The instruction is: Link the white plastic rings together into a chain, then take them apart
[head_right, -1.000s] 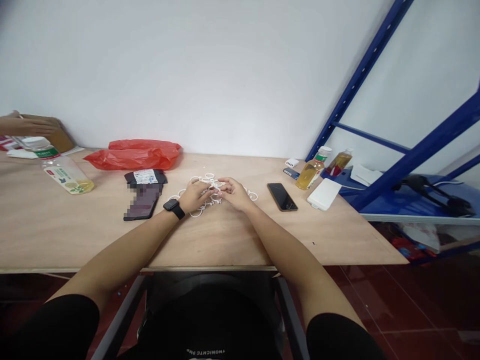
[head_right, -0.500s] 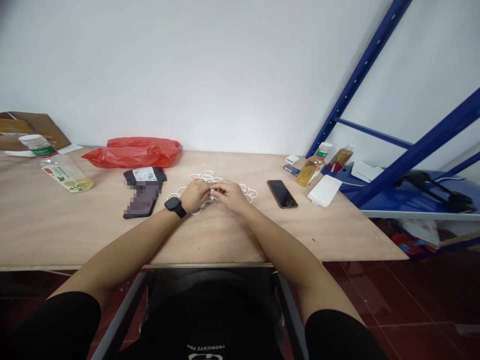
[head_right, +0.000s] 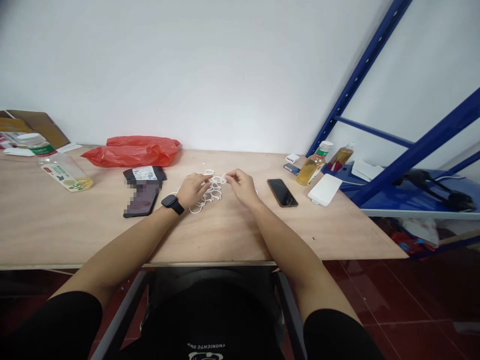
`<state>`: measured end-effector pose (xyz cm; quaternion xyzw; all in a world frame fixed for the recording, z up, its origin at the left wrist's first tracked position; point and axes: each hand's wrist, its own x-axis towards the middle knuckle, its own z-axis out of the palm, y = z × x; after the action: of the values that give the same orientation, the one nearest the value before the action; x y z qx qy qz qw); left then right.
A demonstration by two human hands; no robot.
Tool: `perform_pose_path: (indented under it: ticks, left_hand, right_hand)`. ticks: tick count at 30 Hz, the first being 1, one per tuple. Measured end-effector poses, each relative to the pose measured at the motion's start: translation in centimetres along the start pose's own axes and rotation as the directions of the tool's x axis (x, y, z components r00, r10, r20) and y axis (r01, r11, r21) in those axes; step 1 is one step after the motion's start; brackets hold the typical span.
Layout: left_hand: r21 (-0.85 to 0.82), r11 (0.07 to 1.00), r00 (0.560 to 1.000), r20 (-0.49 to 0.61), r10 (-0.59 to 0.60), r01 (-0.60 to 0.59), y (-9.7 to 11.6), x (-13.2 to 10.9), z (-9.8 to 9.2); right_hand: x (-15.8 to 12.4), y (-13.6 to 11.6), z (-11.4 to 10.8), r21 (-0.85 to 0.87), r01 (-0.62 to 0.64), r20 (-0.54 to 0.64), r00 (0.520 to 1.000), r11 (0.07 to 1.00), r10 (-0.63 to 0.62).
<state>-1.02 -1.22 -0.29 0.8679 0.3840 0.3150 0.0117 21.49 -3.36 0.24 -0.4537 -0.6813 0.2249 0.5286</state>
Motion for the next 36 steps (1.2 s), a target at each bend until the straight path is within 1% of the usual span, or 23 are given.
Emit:
perform_pose_path:
  ticks: [1, 2, 3, 4, 5, 7, 9, 10, 12, 14, 15, 17, 18, 19, 21, 22, 24, 27, 29, 31, 33, 35, 36]
  left_hand:
    - [0.02, 1.0, 1.0, 0.002, -0.02, 0.02, -0.3, 0.0, -0.2]
    - [0.035, 0.999, 0.999, 0.008, -0.034, 0.034, -0.6, -0.1, -0.3]
    - [0.045, 0.998, 0.999, 0.019, -0.039, 0.038, -0.9, -0.1, -0.5]
    - [0.046, 0.998, 0.999, 0.037, -0.033, 0.031, -1.1, -0.2, -0.5]
    - [0.038, 0.999, 0.998, 0.06, -0.016, 0.014, -1.3, -0.2, -0.6]
    - [0.015, 0.999, 0.993, 0.11, 0.04, -0.042, -1.3, -0.4, -0.5]
    - [0.001, 0.995, 0.984, 0.151, 0.096, -0.097, -1.1, -0.5, -0.4]
    - [0.001, 0.993, 0.98, 0.166, 0.114, -0.116, -0.8, -0.5, -0.2]
    - [0.003, 0.991, 0.974, 0.187, 0.131, -0.134, -0.4, -0.6, 0.0]
    - [-0.001, 0.991, 0.97, 0.206, 0.132, -0.135, -0.1, -0.7, 0.3]
    - [-0.003, 0.991, 0.969, 0.212, 0.13, -0.132, 0.0, -0.7, 0.4]
    - [-0.008, 0.991, 0.969, 0.212, 0.129, -0.13, 0.2, -0.7, 0.5]
    - [-0.01, 0.991, 0.97, 0.206, 0.13, -0.131, 0.2, -0.7, 0.6]
    - [-0.011, 0.991, 0.972, 0.196, 0.132, -0.133, 0.2, -0.7, 0.7]
    - [-0.011, 0.99, 0.974, 0.177, 0.14, -0.14, 0.3, -0.7, 0.8]
    - [-0.009, 0.989, 0.975, 0.17, 0.145, -0.146, 0.3, -0.7, 0.9]
    - [-0.004, 0.987, 0.975, 0.16, 0.156, -0.158, 0.3, -0.7, 1.0]
    - [0.002, 0.986, 0.977, 0.133, 0.166, -0.168, 0.3, -0.6, 1.1]
    - [0.007, 0.985, 0.979, 0.106, 0.172, -0.174, 0.3, -0.5, 1.0]
    - [0.011, 0.984, 0.981, 0.072, 0.179, -0.18, 0.4, -0.5, 0.7]
    - [0.008, 0.983, 0.983, 0.038, 0.182, -0.183, 0.6, -0.4, 0.5]
    - [0.0, 0.983, 0.983, 0.017, 0.183, -0.183, 0.8, -0.4, 0.4]
    - [-0.005, 0.983, 0.983, 0.014, 0.184, -0.184, 0.9, -0.4, 0.3]
  right_hand:
    - [0.3, 0.3, -0.8, -0.143, 0.014, -0.024, 1.0, 0.99, -0.017]
    - [0.5, 0.6, -1.6, -0.295, 0.035, -0.012, 0.999, 0.955, -0.041]
    - [0.8, 1.0, -2.5, -0.426, 0.058, 0.024, 0.998, 0.903, -0.053]
    - [1.0, 1.4, -3.2, -0.521, 0.074, 0.072, 0.997, 0.85, -0.043]
    - [1.1, 1.9, -3.9, -0.587, 0.082, 0.122, 0.993, 0.805, -0.012]
    - [1.3, 2.6, -4.8, -0.666, 0.082, 0.204, 0.976, 0.742, 0.075]
    - [1.3, 3.0, -5.1, -0.699, 0.078, 0.247, 0.959, 0.711, 0.137]
    - [1.3, 3.0, -5.0, -0.702, 0.081, 0.253, 0.957, 0.707, 0.142]
    - [1.1, 2.7, -4.4, -0.677, 0.108, 0.257, 0.962, 0.728, 0.095]
    - [0.8, 2.2, -3.4, -0.604, 0.183, 0.303, 0.953, 0.775, 0.011]
    - [0.6, 1.8, -2.8, -0.555, 0.237, 0.359, 0.933, 0.797, -0.027]
    - [0.1, 1.0, -1.6, -0.474, 0.339, 0.504, 0.861, 0.813, -0.066]
    - [-0.2, 0.7, -1.0, -0.453, 0.381, 0.57, 0.819, 0.806, -0.067]
    - [-0.4, 0.3, -0.5, -0.46, 0.402, 0.609, 0.792, 0.792, -0.049]
    - [-0.7, -0.2, 0.1, -0.5, 0.406, 0.629, 0.777, 0.765, -0.001]
    - [-0.7, -0.3, 0.2, -0.511, 0.394, 0.623, 0.782, 0.764, 0.013]
    - [-0.8, -0.4, 0.2, -0.48, 0.361, 0.6, 0.8, 0.8, -0.001]
    - [-0.7, -0.1, -0.1, -0.323, 0.316, 0.56, 0.823, 0.892, -0.089]
    - [-0.7, 0.1, -0.2, -0.215, 0.267, 0.516, 0.848, 0.939, -0.123]
    - [-0.7, 0.3, 0.0, -0.134, 0.169, 0.445, 0.891, 0.976, -0.092]
    - [-0.8, 0.4, 0.3, -0.071, 0.057, 0.365, 0.931, 0.996, -0.027]
    - [-0.9, 0.4, 0.6, -0.032, -0.013, 0.305, 0.952, 0.999, 0.022]
    - [-0.9, 0.3, 0.7, -0.023, -0.024, 0.286, 0.958, 0.999, 0.029]
